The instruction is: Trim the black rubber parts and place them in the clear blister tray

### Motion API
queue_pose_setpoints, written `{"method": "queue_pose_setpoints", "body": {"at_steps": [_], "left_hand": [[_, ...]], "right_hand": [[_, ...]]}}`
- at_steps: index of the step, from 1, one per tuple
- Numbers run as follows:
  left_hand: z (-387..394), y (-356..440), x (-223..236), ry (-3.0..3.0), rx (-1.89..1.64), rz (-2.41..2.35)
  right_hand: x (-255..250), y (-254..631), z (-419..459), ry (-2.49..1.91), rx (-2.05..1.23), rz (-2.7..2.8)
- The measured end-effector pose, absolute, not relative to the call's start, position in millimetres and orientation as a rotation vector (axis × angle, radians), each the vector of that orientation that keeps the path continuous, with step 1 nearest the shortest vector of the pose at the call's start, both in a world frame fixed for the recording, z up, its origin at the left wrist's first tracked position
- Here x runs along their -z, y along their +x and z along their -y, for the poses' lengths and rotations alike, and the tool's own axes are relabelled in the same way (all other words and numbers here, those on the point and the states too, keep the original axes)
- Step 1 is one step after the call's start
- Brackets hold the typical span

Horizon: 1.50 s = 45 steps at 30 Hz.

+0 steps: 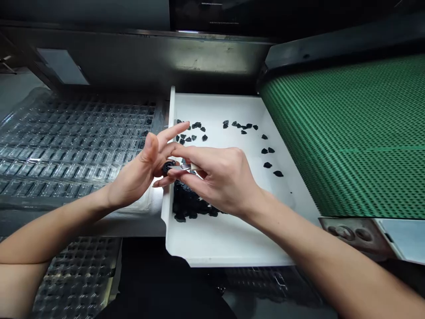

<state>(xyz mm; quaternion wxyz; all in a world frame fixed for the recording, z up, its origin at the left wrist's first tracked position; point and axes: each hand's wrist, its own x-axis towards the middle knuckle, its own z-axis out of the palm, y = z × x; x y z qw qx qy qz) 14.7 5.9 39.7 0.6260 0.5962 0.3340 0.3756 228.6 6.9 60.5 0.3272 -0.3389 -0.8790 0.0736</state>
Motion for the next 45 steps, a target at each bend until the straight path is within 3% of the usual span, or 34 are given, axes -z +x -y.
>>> {"method": "queue_pose_setpoints", "body": {"at_steps": [9, 22, 35, 45], "left_hand": [[-8, 18, -38, 1.228, -0.936, -0.674], [-18, -18, -31, 1.056, -0.682, -0.55], [-18, -21, -17, 0.937, -0.958, -0.563], [-11, -17, -16, 0.963, -1.036, -0.611]], "right_hand": [[-60, 228, -8, -0.813, -0.443, 2.181], [-58, 226, -6, -0.815, -0.497, 2.221], [-49, 229, -15, -0.733, -0.085, 2.29], [-45, 229, -14, -0.745, 0.007, 2.363]]}}
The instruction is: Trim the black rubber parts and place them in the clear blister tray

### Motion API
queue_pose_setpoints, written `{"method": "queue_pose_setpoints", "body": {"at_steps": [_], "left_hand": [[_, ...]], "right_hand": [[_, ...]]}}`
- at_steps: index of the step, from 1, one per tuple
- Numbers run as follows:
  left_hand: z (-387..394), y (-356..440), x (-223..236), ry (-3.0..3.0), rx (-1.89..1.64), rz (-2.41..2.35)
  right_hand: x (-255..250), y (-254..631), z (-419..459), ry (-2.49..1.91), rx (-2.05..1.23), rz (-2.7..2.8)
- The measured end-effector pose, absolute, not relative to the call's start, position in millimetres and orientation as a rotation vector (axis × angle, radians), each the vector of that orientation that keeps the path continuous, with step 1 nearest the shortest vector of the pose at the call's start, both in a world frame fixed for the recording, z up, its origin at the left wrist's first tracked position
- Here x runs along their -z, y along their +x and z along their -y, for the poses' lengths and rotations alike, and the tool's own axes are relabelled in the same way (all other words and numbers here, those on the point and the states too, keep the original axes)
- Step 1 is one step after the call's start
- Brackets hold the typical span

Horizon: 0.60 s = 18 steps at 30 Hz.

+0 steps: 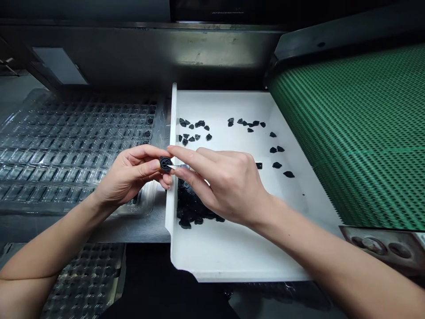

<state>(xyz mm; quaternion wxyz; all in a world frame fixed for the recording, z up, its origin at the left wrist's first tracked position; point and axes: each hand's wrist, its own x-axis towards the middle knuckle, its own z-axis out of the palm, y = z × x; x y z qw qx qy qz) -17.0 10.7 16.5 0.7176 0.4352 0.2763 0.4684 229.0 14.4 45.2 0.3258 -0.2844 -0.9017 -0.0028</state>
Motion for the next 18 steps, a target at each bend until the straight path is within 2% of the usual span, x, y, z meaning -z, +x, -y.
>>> {"method": "queue_pose_setpoints", "body": {"at_steps": [18], "left_hand": [[-9.0, -18.0, -17.2, 0.976, -1.031, -0.639]], "right_hand": [[-48.1, 231.1, -12.3, -0.757, -0.009, 2.374]]}}
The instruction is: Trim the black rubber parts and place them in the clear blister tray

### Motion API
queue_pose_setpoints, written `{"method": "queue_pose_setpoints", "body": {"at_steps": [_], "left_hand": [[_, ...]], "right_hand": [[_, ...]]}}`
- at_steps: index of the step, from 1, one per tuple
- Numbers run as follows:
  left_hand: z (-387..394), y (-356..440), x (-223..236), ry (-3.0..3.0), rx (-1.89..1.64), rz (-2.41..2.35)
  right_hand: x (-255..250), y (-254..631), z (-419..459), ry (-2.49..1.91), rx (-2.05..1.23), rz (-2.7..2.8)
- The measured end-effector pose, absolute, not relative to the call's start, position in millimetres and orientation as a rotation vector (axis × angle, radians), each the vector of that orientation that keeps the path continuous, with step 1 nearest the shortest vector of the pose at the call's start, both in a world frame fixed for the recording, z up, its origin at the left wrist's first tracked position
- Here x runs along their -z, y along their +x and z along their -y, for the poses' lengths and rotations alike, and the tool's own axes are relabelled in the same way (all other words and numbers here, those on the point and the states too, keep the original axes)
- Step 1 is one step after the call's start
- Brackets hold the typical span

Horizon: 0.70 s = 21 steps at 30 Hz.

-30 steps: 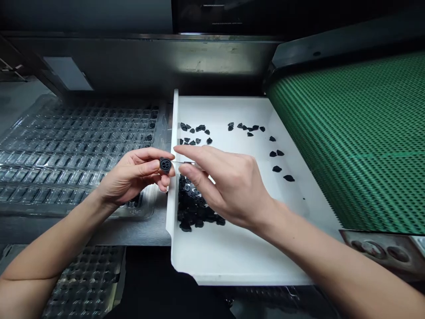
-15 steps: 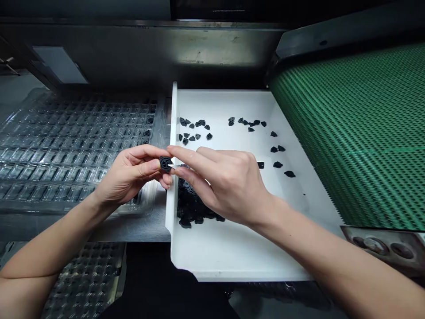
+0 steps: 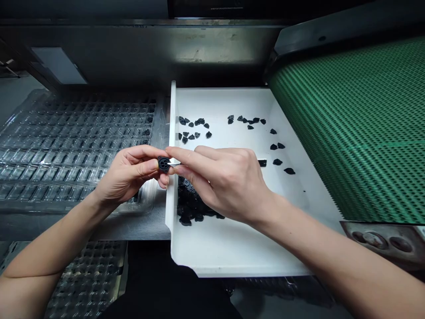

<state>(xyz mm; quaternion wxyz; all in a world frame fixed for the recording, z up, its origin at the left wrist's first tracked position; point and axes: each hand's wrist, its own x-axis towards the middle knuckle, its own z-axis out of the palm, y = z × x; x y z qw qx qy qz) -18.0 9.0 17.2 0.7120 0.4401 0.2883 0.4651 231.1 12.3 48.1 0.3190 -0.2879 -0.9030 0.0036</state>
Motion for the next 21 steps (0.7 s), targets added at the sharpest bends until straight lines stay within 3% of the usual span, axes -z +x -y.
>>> {"method": "queue_pose_setpoints", "body": {"at_steps": [21], "left_hand": [[-9.3, -20.5, -18.3, 0.977, -1.02, -0.66]], "right_hand": [[-49.0, 228.5, -9.5, -0.754, -0.078, 2.37]]}}
